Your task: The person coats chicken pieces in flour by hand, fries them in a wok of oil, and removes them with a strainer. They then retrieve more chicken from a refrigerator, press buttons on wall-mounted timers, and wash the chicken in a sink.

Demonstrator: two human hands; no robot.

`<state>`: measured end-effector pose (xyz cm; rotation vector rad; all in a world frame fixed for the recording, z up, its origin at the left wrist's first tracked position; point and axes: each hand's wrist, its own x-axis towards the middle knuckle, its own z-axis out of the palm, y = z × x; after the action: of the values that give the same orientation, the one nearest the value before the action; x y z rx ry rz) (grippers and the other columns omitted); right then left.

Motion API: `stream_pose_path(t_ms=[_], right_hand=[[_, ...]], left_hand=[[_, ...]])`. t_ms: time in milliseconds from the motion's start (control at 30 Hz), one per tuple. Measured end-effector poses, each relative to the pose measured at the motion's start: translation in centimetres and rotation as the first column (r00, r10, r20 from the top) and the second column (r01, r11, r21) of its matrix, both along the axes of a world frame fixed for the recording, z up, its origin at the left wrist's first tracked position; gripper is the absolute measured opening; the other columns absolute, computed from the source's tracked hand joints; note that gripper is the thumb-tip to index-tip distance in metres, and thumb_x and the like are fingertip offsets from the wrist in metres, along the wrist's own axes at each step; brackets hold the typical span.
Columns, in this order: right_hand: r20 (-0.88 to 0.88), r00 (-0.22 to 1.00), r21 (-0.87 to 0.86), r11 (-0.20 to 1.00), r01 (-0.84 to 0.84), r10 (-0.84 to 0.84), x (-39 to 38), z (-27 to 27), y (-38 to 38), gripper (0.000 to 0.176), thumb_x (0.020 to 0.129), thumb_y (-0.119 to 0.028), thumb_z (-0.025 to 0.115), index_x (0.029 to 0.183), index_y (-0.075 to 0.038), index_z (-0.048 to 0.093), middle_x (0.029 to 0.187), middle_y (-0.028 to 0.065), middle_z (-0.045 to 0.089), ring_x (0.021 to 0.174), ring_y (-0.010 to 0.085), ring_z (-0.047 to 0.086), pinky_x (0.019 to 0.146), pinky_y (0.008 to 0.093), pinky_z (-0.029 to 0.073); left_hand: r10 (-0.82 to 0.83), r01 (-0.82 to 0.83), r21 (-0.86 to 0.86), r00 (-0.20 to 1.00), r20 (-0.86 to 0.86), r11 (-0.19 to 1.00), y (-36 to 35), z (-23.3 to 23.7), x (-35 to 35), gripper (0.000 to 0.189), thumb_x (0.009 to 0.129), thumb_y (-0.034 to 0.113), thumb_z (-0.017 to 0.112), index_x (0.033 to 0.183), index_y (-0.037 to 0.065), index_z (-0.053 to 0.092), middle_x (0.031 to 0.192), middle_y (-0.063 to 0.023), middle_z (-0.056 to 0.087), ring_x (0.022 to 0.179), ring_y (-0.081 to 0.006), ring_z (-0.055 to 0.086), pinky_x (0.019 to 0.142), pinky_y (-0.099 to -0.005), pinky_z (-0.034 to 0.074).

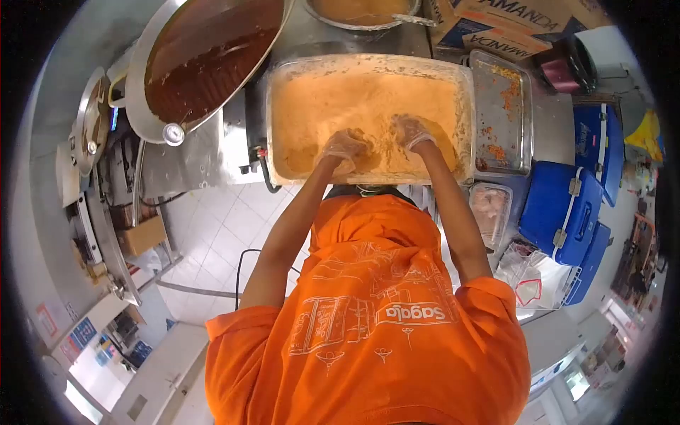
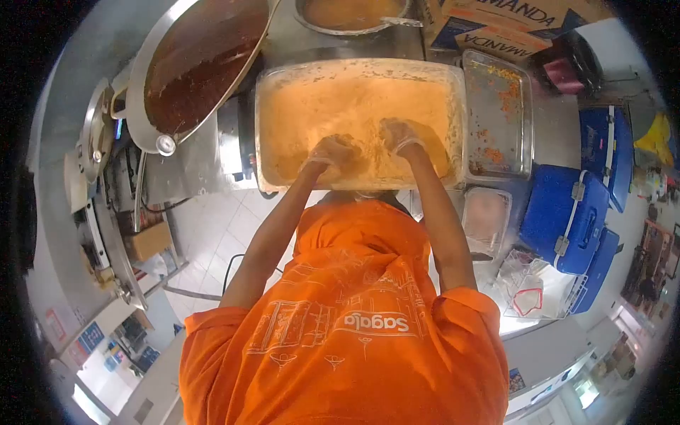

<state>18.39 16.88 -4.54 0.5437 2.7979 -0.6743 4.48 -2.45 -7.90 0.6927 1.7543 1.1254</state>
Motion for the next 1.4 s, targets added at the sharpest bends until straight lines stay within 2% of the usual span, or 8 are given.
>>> stream_pose_path(t_ms=[300, 500, 600, 700, 767, 867, 1067, 1400], right_hand=[[-0.051, 0.983, -0.499, 0.857, 0.127, -0.175, 0.0, -7.5, 0.3, 0.030, 0.081, -0.018, 0.047, 0.107, -0.003, 0.049, 0.103, 0.0208, 0.054, 0.097, 0.0289, 0.054, 0.077, 0.0401, 0.046], [-0.267, 0.931, 0.568, 0.821, -0.057, 0.250, 3.9, -8.3, 1.1, 0.022, 0.076, -0.017, 0.052, 0.088, -0.001, 0.062, 0.086, 0.0212, 0.060, 0.082, 0.0327, 0.059, 0.067, 0.0379, 0.047], [0.232, 0.866, 0.124, 0.870, -0.478, 0.442, 3.0, -3.9, -0.5, 0.023, 0.086, -0.018, 0.042, 0.087, -0.004, 0.060, 0.087, 0.0183, 0.059, 0.081, 0.0275, 0.058, 0.067, 0.0377, 0.046], [0.294, 0.956, -0.017, 1.000, -0.006, 0.011, 1.3, -1.6, -3.5, 0.020, 0.076, -0.017, 0.056, 0.090, -0.005, 0.063, 0.084, 0.0157, 0.063, 0.076, 0.0279, 0.060, 0.064, 0.0358, 0.046], [0.253, 0.900, -0.799, 0.448, 0.401, -0.355, 1.3, -1.1, -3.4, 0.022, 0.072, -0.019, 0.060, 0.090, -0.006, 0.063, 0.079, 0.0130, 0.061, 0.069, 0.0236, 0.056, 0.062, 0.0341, 0.044], [0.178, 0.850, -0.772, 0.466, 0.433, -0.495, -0.2, 3.1, -4.3, 0.025, 0.071, -0.020, 0.061, 0.088, -0.003, 0.061, 0.075, 0.0131, 0.059, 0.065, 0.0208, 0.052, 0.062, 0.0328, 0.043], [-0.218, 0.967, 0.043, 0.989, 0.145, -0.132, -1.3, 0.5, -2.0, 0.030, 0.068, -0.018, 0.060, 0.094, -0.003, 0.058, 0.085, 0.0182, 0.061, 0.078, 0.0318, 0.059, 0.073, 0.0400, 0.046], [0.261, 0.945, -0.273, 0.924, 0.270, -0.199, -0.9, 0.4, -2.2, 0.049, 0.070, -0.028, 0.060, 0.115, -0.012, 0.052, 0.117, 0.0173, 0.051, 0.110, 0.0307, 0.045, 0.100, 0.0409, 0.028]], left_hand=[[-0.067, 0.029, -0.099, 0.914, -0.401, 0.995, 0.7, 3.1, -0.4, 0.032, 0.067, 0.029, 0.064, 0.090, 0.007, 0.065, 0.080, -0.0151, 0.063, 0.074, -0.0254, 0.060, 0.066, -0.0347, 0.047], [-0.203, 0.036, -0.288, 0.793, -0.575, 0.957, -0.4, 2.4, -3.1, 0.025, 0.073, 0.022, 0.052, 0.090, 0.007, 0.064, 0.079, -0.0139, 0.063, 0.072, -0.0292, 0.060, 0.065, -0.0348, 0.047], [-0.753, 0.626, -0.431, 0.453, -0.477, 0.650, -1.4, -2.9, -2.8, 0.022, 0.074, 0.021, 0.053, 0.088, 0.007, 0.063, 0.079, -0.0115, 0.063, 0.072, -0.0262, 0.059, 0.066, -0.0332, 0.047], [-0.479, 0.481, -0.048, 0.851, -0.215, 0.876, -2.0, -7.8, -0.1, 0.021, 0.076, 0.022, 0.056, 0.086, 0.006, 0.063, 0.082, -0.0135, 0.064, 0.072, -0.0246, 0.060, 0.065, -0.0335, 0.047], [-0.264, 0.252, 0.156, 0.963, 0.061, 0.955, -2.3, -9.2, 0.9, 0.020, 0.077, 0.022, 0.058, 0.085, 0.005, 0.063, 0.084, -0.0148, 0.064, 0.073, -0.0235, 0.061, 0.064, -0.0337, 0.047], [-0.413, 0.339, -0.303, 0.882, -0.228, 0.891, 1.2, 10.3, -0.9, 0.021, 0.070, 0.028, 0.059, 0.068, 0.008, 0.064, 0.069, -0.0113, 0.061, 0.060, -0.0229, 0.056, 0.057, -0.0347, 0.046], [-0.138, 0.090, -0.130, 0.892, -0.431, 0.987, 3.0, 2.2, -4.6, 0.019, 0.066, 0.028, 0.060, 0.060, 0.011, 0.058, 0.056, -0.0096, 0.054, 0.051, -0.0223, 0.052, 0.051, -0.0365, 0.044], [-0.318, 0.300, -0.177, 0.527, -0.788, 0.937, 3.6, -2.1, -3.0, 0.021, 0.061, 0.030, 0.060, 0.056, 0.012, 0.050, 0.052, -0.0080, 0.051, 0.050, -0.0210, 0.051, 0.050, -0.0361, 0.043]])
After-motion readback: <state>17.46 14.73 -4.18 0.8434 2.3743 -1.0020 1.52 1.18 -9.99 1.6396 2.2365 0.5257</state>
